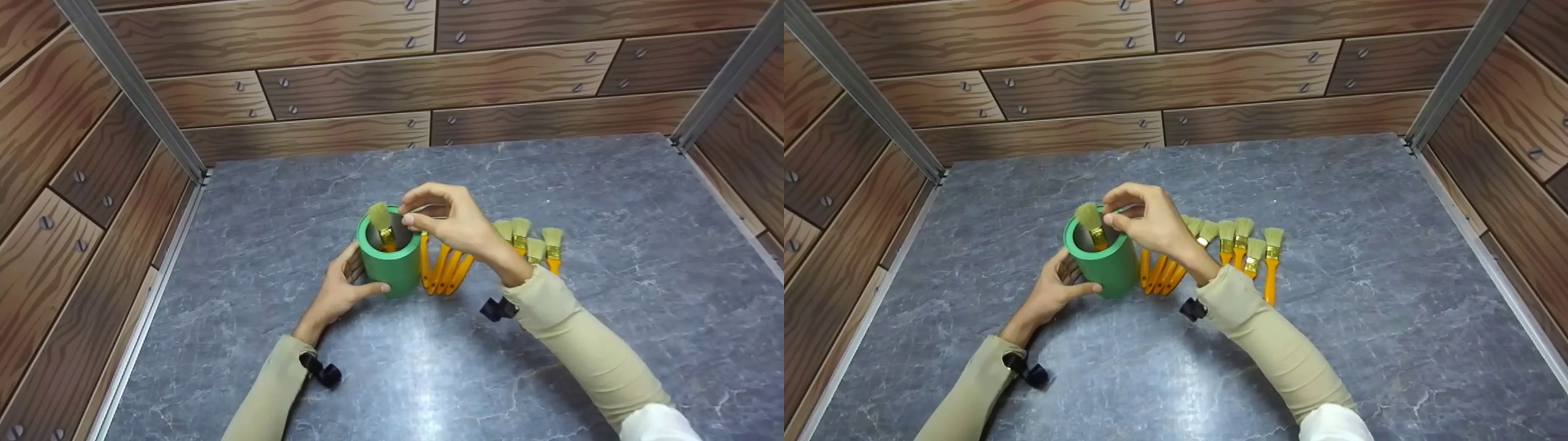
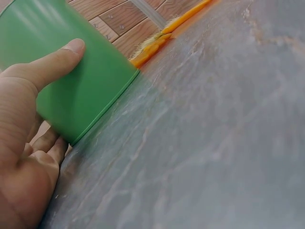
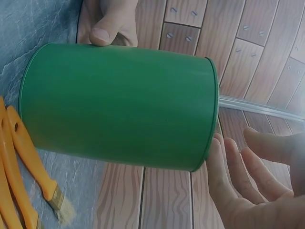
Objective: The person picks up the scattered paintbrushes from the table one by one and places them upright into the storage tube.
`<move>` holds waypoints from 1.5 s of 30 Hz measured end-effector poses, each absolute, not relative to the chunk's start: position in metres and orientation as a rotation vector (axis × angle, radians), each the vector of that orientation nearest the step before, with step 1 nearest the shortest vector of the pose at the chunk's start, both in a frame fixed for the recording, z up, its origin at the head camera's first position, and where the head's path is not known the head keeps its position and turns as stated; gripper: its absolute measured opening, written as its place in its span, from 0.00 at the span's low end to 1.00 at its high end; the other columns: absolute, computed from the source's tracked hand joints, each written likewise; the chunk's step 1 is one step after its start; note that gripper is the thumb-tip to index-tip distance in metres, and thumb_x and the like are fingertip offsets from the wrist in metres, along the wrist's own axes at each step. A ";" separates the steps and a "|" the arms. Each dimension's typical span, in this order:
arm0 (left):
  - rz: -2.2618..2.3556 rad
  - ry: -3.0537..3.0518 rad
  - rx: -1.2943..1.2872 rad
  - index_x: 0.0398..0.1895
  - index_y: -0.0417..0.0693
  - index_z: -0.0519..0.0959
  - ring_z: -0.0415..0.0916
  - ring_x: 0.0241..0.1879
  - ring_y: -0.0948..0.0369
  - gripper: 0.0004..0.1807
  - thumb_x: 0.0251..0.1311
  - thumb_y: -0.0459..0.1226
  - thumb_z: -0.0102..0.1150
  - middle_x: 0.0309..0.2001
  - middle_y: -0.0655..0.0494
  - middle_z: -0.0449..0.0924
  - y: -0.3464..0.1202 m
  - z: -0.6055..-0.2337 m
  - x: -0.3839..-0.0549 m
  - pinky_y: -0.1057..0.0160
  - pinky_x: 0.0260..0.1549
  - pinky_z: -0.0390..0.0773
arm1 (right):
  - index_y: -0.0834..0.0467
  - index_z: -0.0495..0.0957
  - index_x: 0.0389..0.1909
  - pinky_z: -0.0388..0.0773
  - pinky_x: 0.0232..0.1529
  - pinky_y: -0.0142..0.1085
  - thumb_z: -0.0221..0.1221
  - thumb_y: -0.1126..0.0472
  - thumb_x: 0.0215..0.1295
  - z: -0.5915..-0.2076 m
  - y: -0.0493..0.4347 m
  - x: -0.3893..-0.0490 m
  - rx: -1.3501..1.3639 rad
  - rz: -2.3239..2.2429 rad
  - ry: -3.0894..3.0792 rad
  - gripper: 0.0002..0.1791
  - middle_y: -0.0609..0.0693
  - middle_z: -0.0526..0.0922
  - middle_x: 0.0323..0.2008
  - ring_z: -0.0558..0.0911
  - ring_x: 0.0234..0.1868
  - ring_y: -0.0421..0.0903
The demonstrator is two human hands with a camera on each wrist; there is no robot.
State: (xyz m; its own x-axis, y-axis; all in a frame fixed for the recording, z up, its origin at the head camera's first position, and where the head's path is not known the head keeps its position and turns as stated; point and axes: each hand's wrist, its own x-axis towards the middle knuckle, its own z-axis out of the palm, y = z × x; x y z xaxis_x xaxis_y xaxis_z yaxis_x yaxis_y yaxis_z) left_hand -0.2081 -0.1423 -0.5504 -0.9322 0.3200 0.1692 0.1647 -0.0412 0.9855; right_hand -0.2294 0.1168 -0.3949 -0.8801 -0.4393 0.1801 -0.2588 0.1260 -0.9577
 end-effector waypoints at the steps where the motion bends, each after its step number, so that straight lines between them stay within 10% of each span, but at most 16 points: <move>1: 2.128 2.096 0.528 0.84 0.54 0.61 0.64 0.80 0.54 0.57 0.53 0.30 0.83 0.79 0.53 0.69 -0.142 -0.551 -0.208 0.52 0.81 0.65 | 0.64 0.84 0.55 0.91 0.52 0.43 0.68 0.65 0.72 -0.395 0.119 -0.229 -0.703 -1.843 2.267 0.14 0.60 0.89 0.51 0.90 0.51 0.57; 45: 2.115 2.110 0.540 0.85 0.54 0.60 0.62 0.81 0.56 0.60 0.49 0.30 0.85 0.80 0.56 0.68 -0.141 -0.550 -0.205 0.56 0.82 0.62 | 0.66 0.83 0.58 0.87 0.49 0.27 0.69 0.63 0.72 -0.432 0.261 -0.197 -0.400 -1.524 2.654 0.18 0.62 0.88 0.53 0.88 0.48 0.45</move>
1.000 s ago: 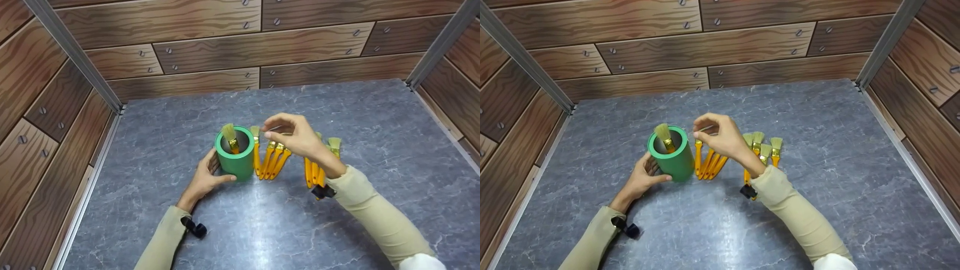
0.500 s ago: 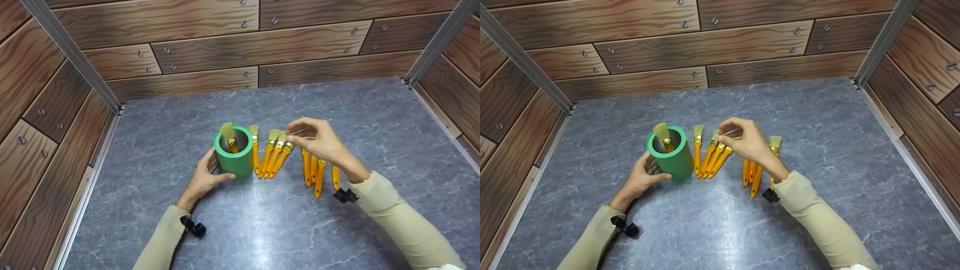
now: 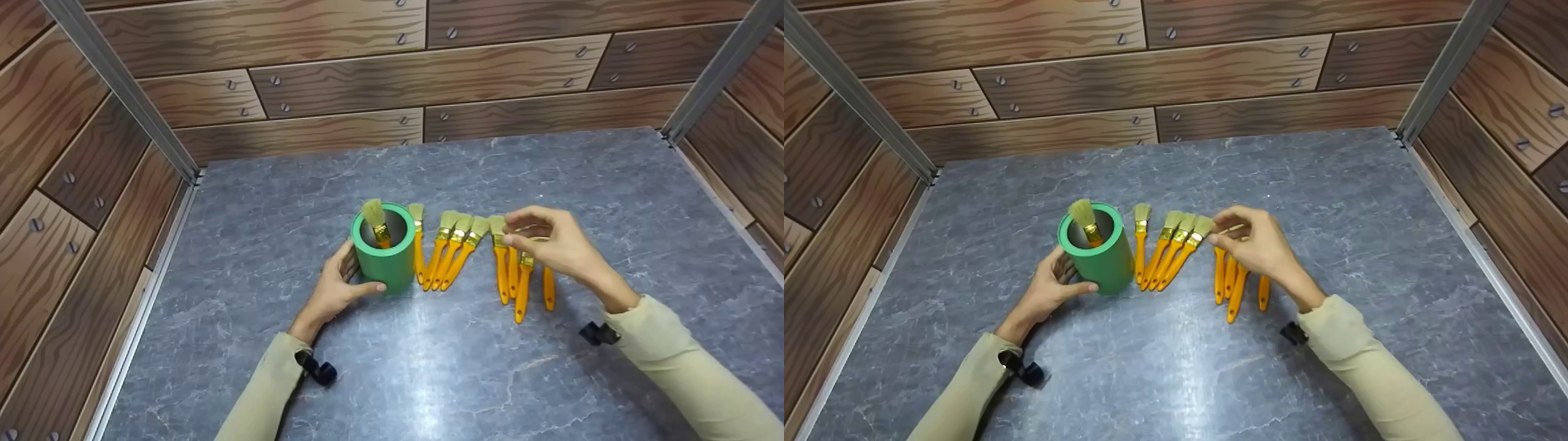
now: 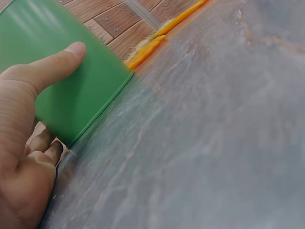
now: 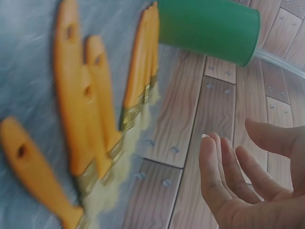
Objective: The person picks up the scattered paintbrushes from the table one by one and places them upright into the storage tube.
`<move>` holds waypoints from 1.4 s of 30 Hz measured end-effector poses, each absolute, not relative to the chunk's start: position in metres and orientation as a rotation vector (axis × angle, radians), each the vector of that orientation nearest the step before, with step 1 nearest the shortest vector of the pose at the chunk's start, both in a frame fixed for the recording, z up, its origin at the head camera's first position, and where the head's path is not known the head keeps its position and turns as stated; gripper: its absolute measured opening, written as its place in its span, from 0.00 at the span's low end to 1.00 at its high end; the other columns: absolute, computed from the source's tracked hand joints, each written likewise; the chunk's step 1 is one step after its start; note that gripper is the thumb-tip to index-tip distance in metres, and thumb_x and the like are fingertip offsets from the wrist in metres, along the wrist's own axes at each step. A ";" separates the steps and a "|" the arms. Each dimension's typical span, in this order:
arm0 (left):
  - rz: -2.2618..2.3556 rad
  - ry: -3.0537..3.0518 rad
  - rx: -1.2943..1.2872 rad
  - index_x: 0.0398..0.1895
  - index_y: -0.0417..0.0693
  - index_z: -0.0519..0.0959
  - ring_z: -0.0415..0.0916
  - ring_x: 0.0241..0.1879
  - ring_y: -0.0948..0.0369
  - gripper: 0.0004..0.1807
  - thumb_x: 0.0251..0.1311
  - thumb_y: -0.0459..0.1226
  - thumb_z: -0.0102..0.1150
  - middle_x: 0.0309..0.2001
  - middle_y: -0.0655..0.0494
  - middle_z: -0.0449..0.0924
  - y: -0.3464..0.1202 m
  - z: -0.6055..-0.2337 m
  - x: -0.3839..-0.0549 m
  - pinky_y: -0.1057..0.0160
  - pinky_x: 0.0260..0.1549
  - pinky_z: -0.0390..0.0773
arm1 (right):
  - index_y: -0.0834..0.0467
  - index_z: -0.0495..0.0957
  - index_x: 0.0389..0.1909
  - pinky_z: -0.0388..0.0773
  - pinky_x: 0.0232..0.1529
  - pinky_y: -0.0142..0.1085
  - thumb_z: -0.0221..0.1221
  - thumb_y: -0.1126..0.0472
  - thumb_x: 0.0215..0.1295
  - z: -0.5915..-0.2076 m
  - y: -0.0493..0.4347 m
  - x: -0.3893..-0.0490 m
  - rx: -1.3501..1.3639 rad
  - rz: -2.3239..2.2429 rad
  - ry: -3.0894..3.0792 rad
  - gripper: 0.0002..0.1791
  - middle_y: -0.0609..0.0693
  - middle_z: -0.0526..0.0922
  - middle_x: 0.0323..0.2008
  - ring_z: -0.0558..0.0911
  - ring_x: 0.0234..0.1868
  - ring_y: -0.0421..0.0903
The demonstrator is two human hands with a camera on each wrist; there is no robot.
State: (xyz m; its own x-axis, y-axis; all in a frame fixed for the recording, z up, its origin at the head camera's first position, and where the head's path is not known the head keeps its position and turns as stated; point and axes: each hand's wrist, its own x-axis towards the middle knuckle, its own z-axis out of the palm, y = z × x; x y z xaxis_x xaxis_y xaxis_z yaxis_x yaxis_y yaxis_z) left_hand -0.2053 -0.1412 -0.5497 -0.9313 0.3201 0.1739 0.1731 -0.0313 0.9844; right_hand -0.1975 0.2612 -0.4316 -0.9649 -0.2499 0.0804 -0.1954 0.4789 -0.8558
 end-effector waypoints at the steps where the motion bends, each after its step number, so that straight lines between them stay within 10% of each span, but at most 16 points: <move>1: 2.116 2.108 0.539 0.85 0.54 0.60 0.62 0.81 0.56 0.60 0.49 0.30 0.85 0.80 0.56 0.68 -0.141 -0.550 -0.205 0.56 0.82 0.61 | 0.67 0.83 0.58 0.87 0.49 0.27 0.70 0.64 0.72 -0.433 0.264 -0.197 -0.398 -1.511 2.666 0.18 0.63 0.89 0.53 0.89 0.48 0.46; 20: 2.077 2.140 0.541 0.86 0.56 0.59 0.62 0.81 0.56 0.58 0.53 0.32 0.83 0.80 0.56 0.68 -0.139 -0.547 -0.207 0.55 0.82 0.62 | 0.69 0.85 0.53 0.85 0.39 0.23 0.73 0.64 0.67 -0.469 0.311 -0.189 -0.325 -1.220 2.855 0.18 0.64 0.89 0.45 0.90 0.44 0.60; 42: 2.093 2.126 0.512 0.85 0.55 0.61 0.63 0.80 0.54 0.57 0.52 0.31 0.84 0.79 0.54 0.69 -0.141 -0.549 -0.204 0.53 0.82 0.63 | 0.68 0.81 0.48 0.81 0.26 0.32 0.79 0.53 0.61 -0.487 0.331 -0.198 -0.077 -0.946 2.789 0.27 0.55 0.89 0.35 0.83 0.29 0.42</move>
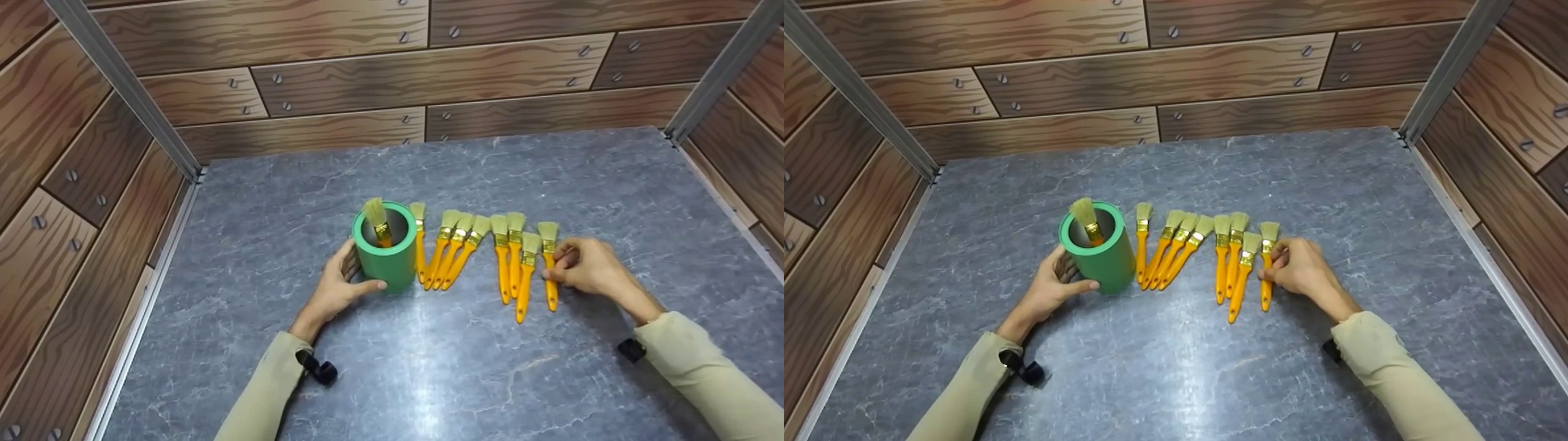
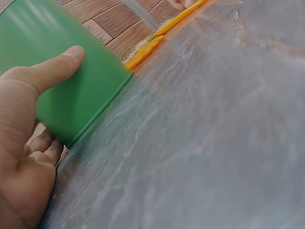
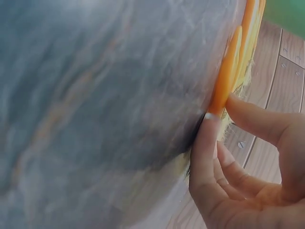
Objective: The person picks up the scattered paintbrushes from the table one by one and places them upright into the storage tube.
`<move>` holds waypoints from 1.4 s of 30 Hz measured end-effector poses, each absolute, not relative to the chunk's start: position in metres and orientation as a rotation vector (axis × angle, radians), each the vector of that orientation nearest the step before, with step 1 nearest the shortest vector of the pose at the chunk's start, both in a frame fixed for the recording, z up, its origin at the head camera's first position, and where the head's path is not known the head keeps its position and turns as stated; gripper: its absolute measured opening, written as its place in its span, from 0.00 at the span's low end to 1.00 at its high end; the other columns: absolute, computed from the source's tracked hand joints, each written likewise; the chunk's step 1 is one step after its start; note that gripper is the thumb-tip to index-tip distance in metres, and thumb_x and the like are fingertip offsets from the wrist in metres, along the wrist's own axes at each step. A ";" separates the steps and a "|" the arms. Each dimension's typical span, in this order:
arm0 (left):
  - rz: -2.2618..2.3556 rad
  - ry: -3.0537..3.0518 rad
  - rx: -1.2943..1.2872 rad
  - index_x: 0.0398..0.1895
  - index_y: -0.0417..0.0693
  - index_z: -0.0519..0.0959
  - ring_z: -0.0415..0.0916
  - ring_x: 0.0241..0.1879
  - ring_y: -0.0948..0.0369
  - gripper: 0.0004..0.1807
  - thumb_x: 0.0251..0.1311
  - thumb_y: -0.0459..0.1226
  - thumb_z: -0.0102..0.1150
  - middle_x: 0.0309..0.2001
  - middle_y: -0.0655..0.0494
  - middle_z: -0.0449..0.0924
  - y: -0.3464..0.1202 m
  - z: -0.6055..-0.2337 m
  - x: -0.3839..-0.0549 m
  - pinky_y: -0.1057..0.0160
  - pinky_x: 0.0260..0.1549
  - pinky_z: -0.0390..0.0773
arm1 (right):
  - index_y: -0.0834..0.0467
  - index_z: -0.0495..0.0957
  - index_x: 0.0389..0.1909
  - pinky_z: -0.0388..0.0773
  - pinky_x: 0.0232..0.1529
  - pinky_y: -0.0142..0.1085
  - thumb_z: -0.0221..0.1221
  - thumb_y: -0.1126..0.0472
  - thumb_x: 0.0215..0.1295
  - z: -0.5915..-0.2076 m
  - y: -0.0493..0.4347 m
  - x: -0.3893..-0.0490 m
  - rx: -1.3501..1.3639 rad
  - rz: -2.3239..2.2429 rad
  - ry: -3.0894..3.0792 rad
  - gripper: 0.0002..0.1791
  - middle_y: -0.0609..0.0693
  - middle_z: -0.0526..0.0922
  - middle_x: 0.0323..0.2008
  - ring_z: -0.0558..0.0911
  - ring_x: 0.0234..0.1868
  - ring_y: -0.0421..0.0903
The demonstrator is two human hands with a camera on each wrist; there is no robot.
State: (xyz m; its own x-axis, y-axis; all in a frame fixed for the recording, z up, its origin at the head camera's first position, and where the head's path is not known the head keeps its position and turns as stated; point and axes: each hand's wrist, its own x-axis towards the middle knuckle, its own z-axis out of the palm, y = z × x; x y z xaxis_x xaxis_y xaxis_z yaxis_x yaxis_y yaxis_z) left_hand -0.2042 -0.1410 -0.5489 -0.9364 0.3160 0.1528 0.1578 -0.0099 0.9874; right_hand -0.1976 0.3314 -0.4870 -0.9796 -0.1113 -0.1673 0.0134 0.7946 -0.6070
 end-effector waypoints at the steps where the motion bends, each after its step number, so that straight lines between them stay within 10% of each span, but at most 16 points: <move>1: 2.097 2.125 0.515 0.85 0.55 0.61 0.63 0.80 0.54 0.57 0.52 0.30 0.83 0.79 0.54 0.69 -0.141 -0.549 -0.204 0.54 0.82 0.63 | 0.69 0.81 0.49 0.82 0.25 0.33 0.79 0.53 0.60 -0.486 0.331 -0.199 -0.066 -0.948 2.773 0.27 0.55 0.89 0.35 0.83 0.28 0.42; 42: 2.086 2.131 0.494 0.85 0.51 0.59 0.62 0.81 0.52 0.57 0.54 0.29 0.82 0.80 0.51 0.68 -0.141 -0.549 -0.204 0.50 0.82 0.63 | 0.72 0.75 0.62 0.91 0.48 0.37 0.68 0.64 0.72 -0.423 0.296 -0.210 -0.205 -1.412 2.472 0.23 0.60 0.83 0.49 0.89 0.43 0.40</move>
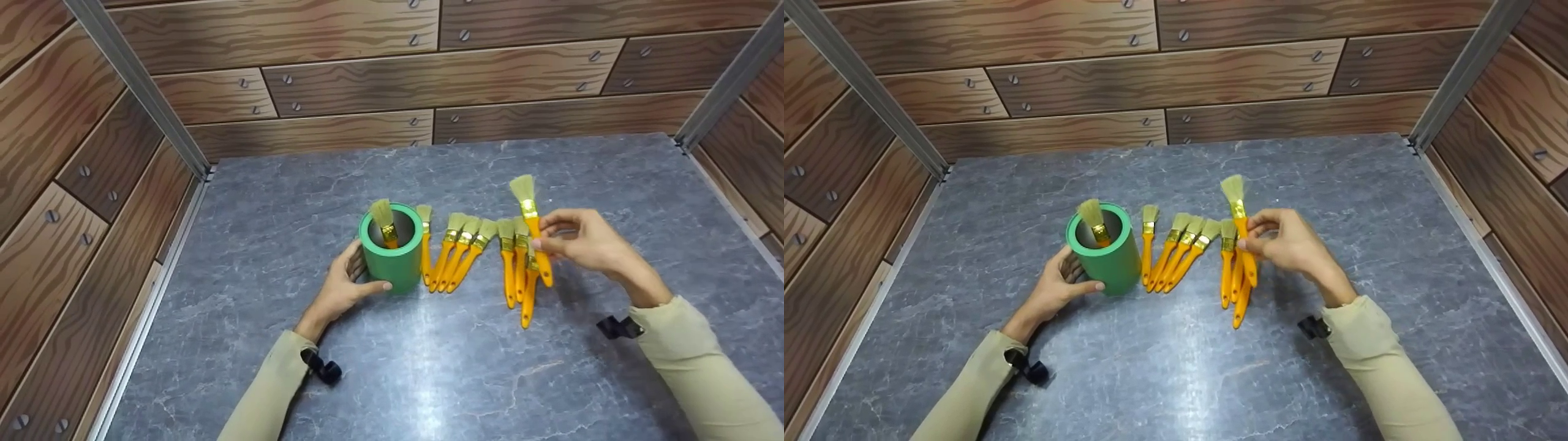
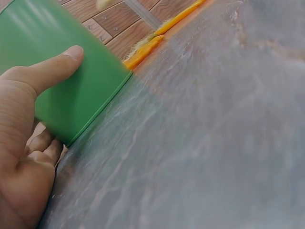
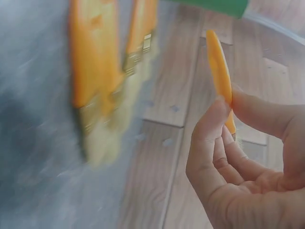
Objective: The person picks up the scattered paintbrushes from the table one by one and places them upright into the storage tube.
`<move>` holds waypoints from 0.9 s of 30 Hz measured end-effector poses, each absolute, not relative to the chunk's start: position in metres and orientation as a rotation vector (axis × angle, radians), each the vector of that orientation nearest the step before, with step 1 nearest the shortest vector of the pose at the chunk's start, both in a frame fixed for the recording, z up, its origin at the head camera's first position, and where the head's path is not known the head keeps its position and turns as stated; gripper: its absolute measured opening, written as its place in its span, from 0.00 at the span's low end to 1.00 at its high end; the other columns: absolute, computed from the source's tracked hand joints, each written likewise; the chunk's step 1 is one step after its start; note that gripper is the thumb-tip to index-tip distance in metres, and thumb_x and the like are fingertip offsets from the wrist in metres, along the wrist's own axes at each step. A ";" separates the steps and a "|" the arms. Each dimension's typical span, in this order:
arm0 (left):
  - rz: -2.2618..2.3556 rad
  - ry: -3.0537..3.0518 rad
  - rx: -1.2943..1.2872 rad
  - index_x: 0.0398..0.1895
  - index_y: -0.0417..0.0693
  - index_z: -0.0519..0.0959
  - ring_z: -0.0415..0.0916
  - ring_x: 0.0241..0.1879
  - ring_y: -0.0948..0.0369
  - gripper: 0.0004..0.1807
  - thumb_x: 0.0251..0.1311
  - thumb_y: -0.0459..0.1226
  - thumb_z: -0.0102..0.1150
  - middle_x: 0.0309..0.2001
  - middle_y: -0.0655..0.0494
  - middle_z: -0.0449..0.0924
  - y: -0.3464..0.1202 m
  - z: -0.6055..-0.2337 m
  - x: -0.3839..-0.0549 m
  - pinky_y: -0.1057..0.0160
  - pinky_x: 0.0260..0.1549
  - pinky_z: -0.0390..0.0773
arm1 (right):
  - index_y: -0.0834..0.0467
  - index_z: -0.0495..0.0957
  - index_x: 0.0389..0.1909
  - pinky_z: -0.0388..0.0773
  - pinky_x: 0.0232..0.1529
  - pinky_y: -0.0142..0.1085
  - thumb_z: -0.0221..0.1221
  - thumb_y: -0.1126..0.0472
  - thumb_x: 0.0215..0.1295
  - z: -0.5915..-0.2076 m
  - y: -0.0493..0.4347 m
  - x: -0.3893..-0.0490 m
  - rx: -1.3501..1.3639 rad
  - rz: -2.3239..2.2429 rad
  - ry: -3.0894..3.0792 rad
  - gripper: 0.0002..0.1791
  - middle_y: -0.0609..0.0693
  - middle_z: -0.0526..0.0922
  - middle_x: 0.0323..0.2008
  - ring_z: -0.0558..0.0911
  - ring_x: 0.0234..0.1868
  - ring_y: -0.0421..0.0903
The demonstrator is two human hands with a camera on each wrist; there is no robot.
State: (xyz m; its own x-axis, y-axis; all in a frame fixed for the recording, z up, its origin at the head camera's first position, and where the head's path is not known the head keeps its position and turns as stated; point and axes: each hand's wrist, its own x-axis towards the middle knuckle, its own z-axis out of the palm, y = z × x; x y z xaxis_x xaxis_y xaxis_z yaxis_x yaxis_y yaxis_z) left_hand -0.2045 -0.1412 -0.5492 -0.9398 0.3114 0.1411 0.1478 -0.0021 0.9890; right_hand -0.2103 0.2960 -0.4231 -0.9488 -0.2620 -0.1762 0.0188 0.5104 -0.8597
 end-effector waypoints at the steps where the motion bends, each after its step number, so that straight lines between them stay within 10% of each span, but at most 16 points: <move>1: 2.085 2.132 0.494 0.85 0.51 0.59 0.62 0.81 0.52 0.57 0.53 0.29 0.82 0.80 0.51 0.68 -0.141 -0.549 -0.205 0.50 0.82 0.63 | 0.71 0.76 0.62 0.91 0.48 0.36 0.68 0.64 0.72 -0.420 0.293 -0.210 -0.219 -1.425 2.473 0.23 0.60 0.83 0.49 0.89 0.43 0.39; 27: 2.109 2.115 0.477 0.84 0.50 0.61 0.65 0.80 0.53 0.58 0.51 0.29 0.84 0.79 0.50 0.70 -0.142 -0.551 -0.206 0.54 0.81 0.66 | 0.73 0.82 0.54 0.92 0.48 0.44 0.67 0.70 0.72 -0.378 0.191 -0.225 -0.584 -1.911 2.314 0.14 0.56 0.90 0.43 0.91 0.42 0.48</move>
State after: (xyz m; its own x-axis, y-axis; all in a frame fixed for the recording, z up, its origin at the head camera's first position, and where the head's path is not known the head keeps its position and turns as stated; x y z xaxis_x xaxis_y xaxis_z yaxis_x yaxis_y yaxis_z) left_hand -0.2064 -0.1417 -0.5505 -0.9435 0.3013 0.1378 0.1385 -0.0190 0.9902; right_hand -0.2252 0.1910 -0.3777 -0.9237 -0.3412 0.1743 -0.2357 0.1472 -0.9606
